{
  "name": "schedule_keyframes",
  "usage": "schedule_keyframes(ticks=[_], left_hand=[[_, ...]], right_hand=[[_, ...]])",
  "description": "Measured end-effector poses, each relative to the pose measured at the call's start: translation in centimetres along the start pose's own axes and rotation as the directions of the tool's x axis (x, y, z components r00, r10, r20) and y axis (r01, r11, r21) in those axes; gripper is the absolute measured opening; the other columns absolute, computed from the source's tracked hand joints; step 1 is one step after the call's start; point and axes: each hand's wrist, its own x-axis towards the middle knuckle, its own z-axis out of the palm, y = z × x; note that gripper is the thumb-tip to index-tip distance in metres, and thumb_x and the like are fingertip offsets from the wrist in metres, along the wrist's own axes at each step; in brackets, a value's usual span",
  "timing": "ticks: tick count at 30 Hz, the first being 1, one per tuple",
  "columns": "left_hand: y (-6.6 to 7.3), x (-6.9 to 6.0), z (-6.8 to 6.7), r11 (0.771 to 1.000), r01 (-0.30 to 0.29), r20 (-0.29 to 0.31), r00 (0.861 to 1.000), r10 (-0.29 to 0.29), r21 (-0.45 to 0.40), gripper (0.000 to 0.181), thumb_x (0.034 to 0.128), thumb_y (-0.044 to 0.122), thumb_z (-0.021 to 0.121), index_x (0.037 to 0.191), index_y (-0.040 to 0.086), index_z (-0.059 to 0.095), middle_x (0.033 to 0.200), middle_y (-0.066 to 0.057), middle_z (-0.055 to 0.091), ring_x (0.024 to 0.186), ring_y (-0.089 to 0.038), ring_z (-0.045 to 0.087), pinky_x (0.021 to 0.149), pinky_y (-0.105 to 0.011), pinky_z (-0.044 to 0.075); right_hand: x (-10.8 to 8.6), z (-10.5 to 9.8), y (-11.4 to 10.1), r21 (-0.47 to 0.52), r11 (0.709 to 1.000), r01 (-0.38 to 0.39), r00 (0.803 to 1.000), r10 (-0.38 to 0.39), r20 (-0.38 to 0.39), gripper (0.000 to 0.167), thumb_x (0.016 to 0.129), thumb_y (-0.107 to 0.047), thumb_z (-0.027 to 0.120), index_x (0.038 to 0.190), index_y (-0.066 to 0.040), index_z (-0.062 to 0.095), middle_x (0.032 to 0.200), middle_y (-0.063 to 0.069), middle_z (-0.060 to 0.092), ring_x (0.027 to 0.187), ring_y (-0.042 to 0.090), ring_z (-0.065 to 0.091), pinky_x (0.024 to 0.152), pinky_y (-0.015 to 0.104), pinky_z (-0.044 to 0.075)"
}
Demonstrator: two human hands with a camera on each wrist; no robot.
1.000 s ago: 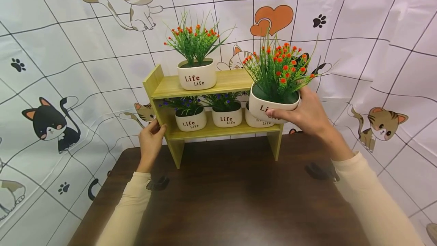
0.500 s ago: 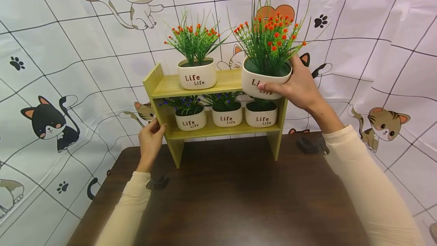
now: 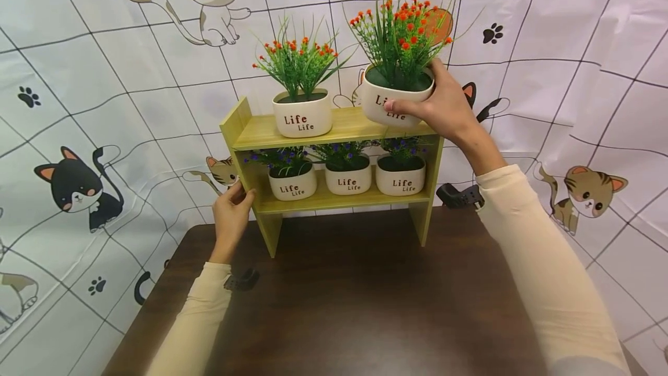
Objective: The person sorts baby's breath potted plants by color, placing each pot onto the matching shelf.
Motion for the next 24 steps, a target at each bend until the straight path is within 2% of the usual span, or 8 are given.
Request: schedule_keyframes(ticks=[6,10,15,19,22,24], left_hand=[[0.2,0.0,-0.1,1.000,-0.011,-0.001,1.000,0.011,-0.013,0.040,0.0994,0.006,0.072,0.139,0.004,0.070,0.125,-0.023,0.075,0.113,-0.036,0.077,0.079,-0.009,0.053],[0.2,-0.1,-0.2,1.000,-0.016,-0.007,1.000,0.016,-0.011,0.040,0.0993,0.005,0.072,0.139,0.004,0.071,0.123,-0.024,0.076,0.111,-0.037,0.077,0.076,-0.006,0.050],[0.1,0.0,-0.1,1.000,-0.009,-0.007,1.000,0.009,-0.010,0.041,0.0997,0.006,0.071,0.140,0.004,0.070,0.124,-0.023,0.076,0.110,-0.036,0.077,0.075,-0.005,0.050],[0.1,-0.1,-0.1,1.000,-0.003,-0.006,1.000,0.003,-0.008,0.041,0.0998,0.006,0.071,0.140,0.004,0.070,0.124,-0.023,0.076,0.110,-0.036,0.078,0.075,-0.006,0.050],[0.3,-0.2,-0.2,1.000,0.002,-0.002,1.000,-0.002,-0.007,0.041,0.0993,0.006,0.072,0.140,0.004,0.070,0.124,-0.023,0.076,0.110,-0.035,0.078,0.075,-0.006,0.050],[0.2,-0.2,-0.2,1.000,0.006,0.001,1.000,-0.006,-0.006,0.040,0.0994,0.007,0.072,0.139,0.004,0.071,0.124,-0.023,0.076,0.111,-0.035,0.077,0.076,-0.006,0.051]], right_hand=[[1.3,0.8,-0.3,-0.014,1.000,0.002,1.000,-0.002,0.018,0.090,0.087,-0.036,0.089,0.160,-0.024,0.037,0.141,0.005,0.057,0.111,0.012,0.060,0.089,0.024,0.048],[2.2,1.3,-0.2,-0.020,1.000,-0.017,1.000,0.017,0.024,0.097,0.088,-0.039,0.087,0.163,-0.019,0.029,0.150,0.011,0.049,0.113,0.016,0.057,0.091,0.027,0.046],[3.0,1.6,0.1,-0.051,0.997,-0.064,0.996,0.066,0.054,0.109,0.089,-0.046,0.083,0.168,-0.014,0.015,0.163,0.021,0.036,0.121,0.027,0.050,0.094,0.035,0.042],[3.4,2.1,0.5,-0.049,0.996,-0.068,0.995,0.072,0.074,0.109,0.089,-0.046,0.083,0.168,-0.012,0.015,0.169,0.020,0.030,0.131,0.030,0.048,0.100,0.040,0.042],[3.5,2.5,1.0,-0.058,0.996,-0.073,0.993,0.078,0.092,0.108,0.090,-0.045,0.081,0.169,-0.011,0.015,0.174,0.019,0.023,0.138,0.035,0.045,0.108,0.048,0.040],[3.6,2.7,1.3,-0.069,0.994,-0.080,0.990,0.087,0.108,0.108,0.091,-0.045,0.080,0.169,-0.010,0.015,0.173,0.021,0.024,0.139,0.038,0.045,0.113,0.054,0.039]])
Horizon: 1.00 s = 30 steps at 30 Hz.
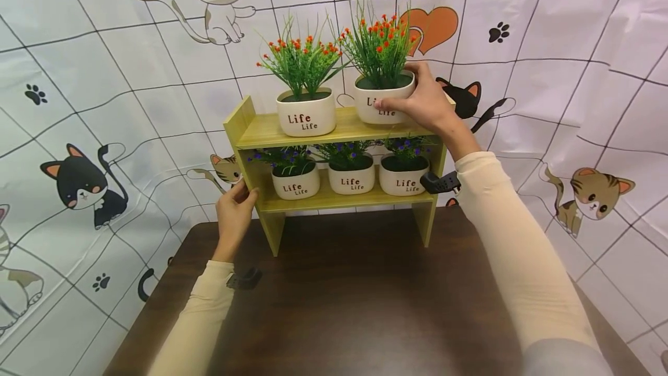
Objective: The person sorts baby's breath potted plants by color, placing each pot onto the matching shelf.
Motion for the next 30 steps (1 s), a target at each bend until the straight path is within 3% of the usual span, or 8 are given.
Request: schedule_keyframes(ticks=[4,10,30], left_hand=[[-0.1,0.0,0.1,1.000,0.007,0.004,1.000,-0.007,-0.001,0.038,0.0995,0.007,0.071,0.137,0.004,0.072,0.123,-0.022,0.077,0.113,-0.035,0.077,0.076,-0.006,0.050],[0.0,0.0,0.1,1.000,0.009,0.004,1.000,-0.009,-0.011,0.039,0.0991,0.006,0.072,0.138,0.004,0.072,0.123,-0.023,0.076,0.113,-0.035,0.077,0.076,-0.005,0.050],[0.0,-0.1,0.1,1.000,0.000,0.000,1.000,0.000,-0.003,0.039,0.0994,0.006,0.072,0.138,0.004,0.071,0.123,-0.022,0.077,0.112,-0.035,0.077,0.076,-0.005,0.049]], right_hand=[[0.1,0.2,0.7,-0.012,0.999,-0.034,0.998,0.035,0.056,0.109,0.093,-0.048,0.076,0.171,-0.008,0.010,0.167,0.029,0.031,0.142,0.044,0.046,0.118,0.060,0.038],[0.3,0.0,1.2,-0.005,0.998,-0.066,0.991,0.066,0.117,0.111,0.097,-0.053,0.069,0.173,-0.011,0.000,0.173,0.029,0.022,0.155,0.047,0.035,0.121,0.064,0.036],[0.1,0.5,1.4,0.047,0.997,-0.063,0.993,0.058,0.101,0.109,0.098,-0.051,0.070,0.172,-0.008,0.003,0.171,0.031,0.026,0.156,0.044,0.035,0.121,0.062,0.036]])
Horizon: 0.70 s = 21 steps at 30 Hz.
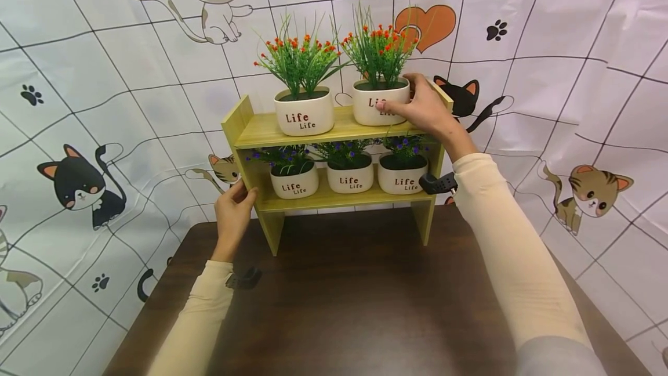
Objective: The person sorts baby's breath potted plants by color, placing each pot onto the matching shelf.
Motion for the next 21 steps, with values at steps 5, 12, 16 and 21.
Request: schedule_keyframes(ticks=[5,12,16,21], left_hand=[[-0.04,0.05,-0.01,1.000,-0.008,0.006,1.000,0.008,-0.014,0.040,0.0999,0.005,0.071,0.140,0.003,0.069,0.125,-0.023,0.075,0.113,-0.036,0.076,0.076,-0.003,0.049],[-0.04,0.04,-0.06,1.000,0.002,0.006,1.000,-0.002,-0.017,0.041,0.0998,0.006,0.072,0.141,0.003,0.069,0.126,-0.023,0.075,0.115,-0.035,0.076,0.078,-0.004,0.049],[-0.02,0.00,-0.08,1.000,0.009,0.007,1.000,-0.009,-0.015,0.041,0.0998,0.006,0.072,0.141,0.004,0.069,0.126,-0.022,0.075,0.115,-0.035,0.076,0.077,-0.004,0.049],[0.01,-0.05,-0.08,1.000,0.013,0.007,1.000,-0.013,-0.007,0.042,0.1001,0.008,0.072,0.142,0.005,0.069,0.127,-0.021,0.075,0.116,-0.034,0.076,0.080,-0.009,0.053]], right_hand=[[0.10,0.02,0.00,-0.012,1.000,0.003,1.000,-0.003,0.001,0.109,0.098,-0.051,0.070,0.172,-0.006,0.003,0.170,0.031,0.027,0.156,0.044,0.035,0.121,0.062,0.036],[0.02,0.04,-0.03,-0.018,1.000,0.006,1.000,-0.006,-0.006,0.109,0.098,-0.051,0.071,0.172,-0.008,0.004,0.173,0.029,0.022,0.159,0.045,0.032,0.123,0.063,0.034],[-0.07,0.11,0.03,-0.020,1.000,0.007,1.000,-0.007,-0.014,0.109,0.097,-0.050,0.072,0.172,-0.008,0.005,0.174,0.027,0.021,0.160,0.044,0.030,0.124,0.062,0.034],[-0.18,0.08,0.09,-0.023,1.000,0.013,1.000,-0.013,-0.020,0.107,0.097,-0.049,0.072,0.172,-0.008,0.007,0.174,0.027,0.021,0.159,0.044,0.030,0.124,0.063,0.034]])
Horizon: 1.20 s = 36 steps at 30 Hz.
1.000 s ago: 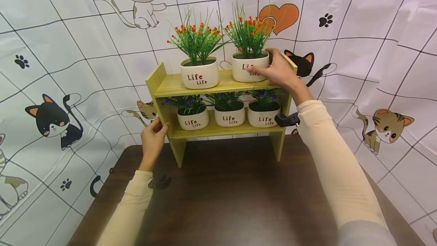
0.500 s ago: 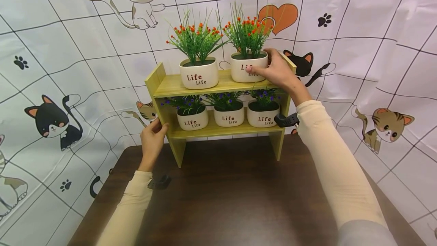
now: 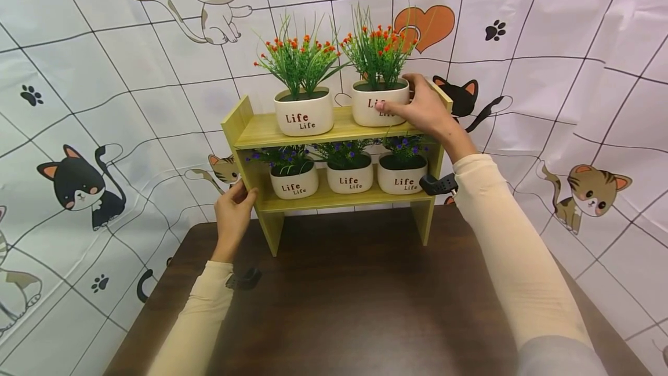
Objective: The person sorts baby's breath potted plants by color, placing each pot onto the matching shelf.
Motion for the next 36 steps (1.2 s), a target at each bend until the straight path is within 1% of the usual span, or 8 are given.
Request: schedule_keyframes(ticks=[8,14,19,23,27,30,32,36], left_hand=[[-0.1,0.0,0.3,1.000,0.004,0.006,1.000,-0.004,-0.008,0.042,0.1001,0.008,0.072,0.142,0.005,0.068,0.128,-0.022,0.075,0.117,-0.033,0.076,0.080,-0.011,0.053],[-0.1,0.0,0.5,1.000,0.004,0.015,1.000,-0.003,-0.017,0.042,0.1002,0.007,0.072,0.142,0.005,0.069,0.129,-0.022,0.075,0.117,-0.034,0.075,0.082,-0.013,0.055],[0.1,0.1,0.4,1.000,0.020,0.029,0.999,-0.020,0.004,0.040,0.1010,0.009,0.072,0.141,0.006,0.070,0.128,-0.021,0.075,0.117,-0.034,0.076,0.091,-0.034,0.062],[0.3,0.1,0.3,0.999,0.040,0.034,0.999,-0.041,0.025,0.040,0.1010,0.011,0.073,0.140,0.005,0.070,0.129,-0.022,0.075,0.117,-0.035,0.076,0.095,-0.050,0.062],[0.6,0.0,0.0,0.998,0.058,0.023,0.998,-0.059,0.037,0.040,0.0986,0.008,0.073,0.138,0.002,0.071,0.128,-0.024,0.075,0.115,-0.037,0.076,0.087,-0.033,0.063],[0.8,-0.2,-0.3,0.997,0.057,0.006,0.998,-0.058,0.057,0.037,0.0964,0.006,0.075,0.133,0.000,0.073,0.127,-0.023,0.075,0.112,-0.037,0.076,0.077,-0.016,0.054],[0.8,-0.4,-0.5,0.997,0.046,-0.007,0.999,-0.046,0.068,0.034,0.0959,0.005,0.075,0.129,-0.001,0.074,0.125,-0.023,0.075,0.110,-0.037,0.076,0.074,-0.012,0.048],[1.0,-1.0,-1.1,0.996,0.013,-0.038,0.999,-0.009,0.088,0.023,0.0966,0.007,0.075,0.118,-0.002,0.076,0.116,-0.020,0.076,0.101,-0.036,0.075,0.073,-0.015,0.046]], right_hand=[[-0.6,-0.5,0.2,-0.008,1.000,0.009,1.000,-0.009,-0.002,0.103,0.100,-0.052,0.066,0.172,-0.009,0.006,0.176,0.024,0.018,0.160,0.045,0.028,0.126,0.064,0.030],[-1.7,-0.8,0.1,0.033,0.998,0.055,0.995,-0.053,-0.083,0.092,0.103,-0.050,0.062,0.170,-0.009,0.015,0.177,0.016,0.022,0.162,0.043,0.026,0.131,0.059,0.024],[-2.9,-0.7,-0.4,0.018,0.993,0.117,0.978,-0.112,-0.177,0.082,0.105,-0.043,0.065,0.167,-0.007,0.027,0.171,0.020,0.036,0.156,0.044,0.039,0.128,0.056,0.033],[-4.1,-0.5,-0.6,0.004,0.984,0.177,0.948,-0.169,-0.268,0.068,0.105,-0.038,0.068,0.160,-0.007,0.041,0.162,0.021,0.048,0.149,0.040,0.050,0.124,0.050,0.041],[-5.6,-0.2,-0.7,-0.008,0.971,0.240,0.907,-0.227,-0.356,0.051,0.104,-0.031,0.070,0.147,-0.005,0.057,0.147,0.018,0.061,0.134,0.023,0.063,0.116,0.034,0.049],[-6.8,0.0,-0.6,-0.049,0.956,0.289,0.868,-0.283,-0.408,0.040,0.104,-0.024,0.070,0.136,-0.002,0.066,0.134,0.015,0.069,0.114,0.003,0.067,0.104,0.019,0.052],[-7.7,0.2,-0.3,-0.077,0.943,0.323,0.842,-0.324,-0.432,0.033,0.104,-0.020,0.070,0.131,0.000,0.070,0.123,0.010,0.073,0.102,-0.006,0.065,0.096,0.014,0.051],[-9.6,0.8,0.5,-0.098,0.920,0.381,0.809,-0.382,-0.446,0.024,0.103,-0.013,0.070,0.122,0.001,0.074,0.107,-0.018,0.072,0.093,-0.011,0.066,0.087,0.010,0.050]])
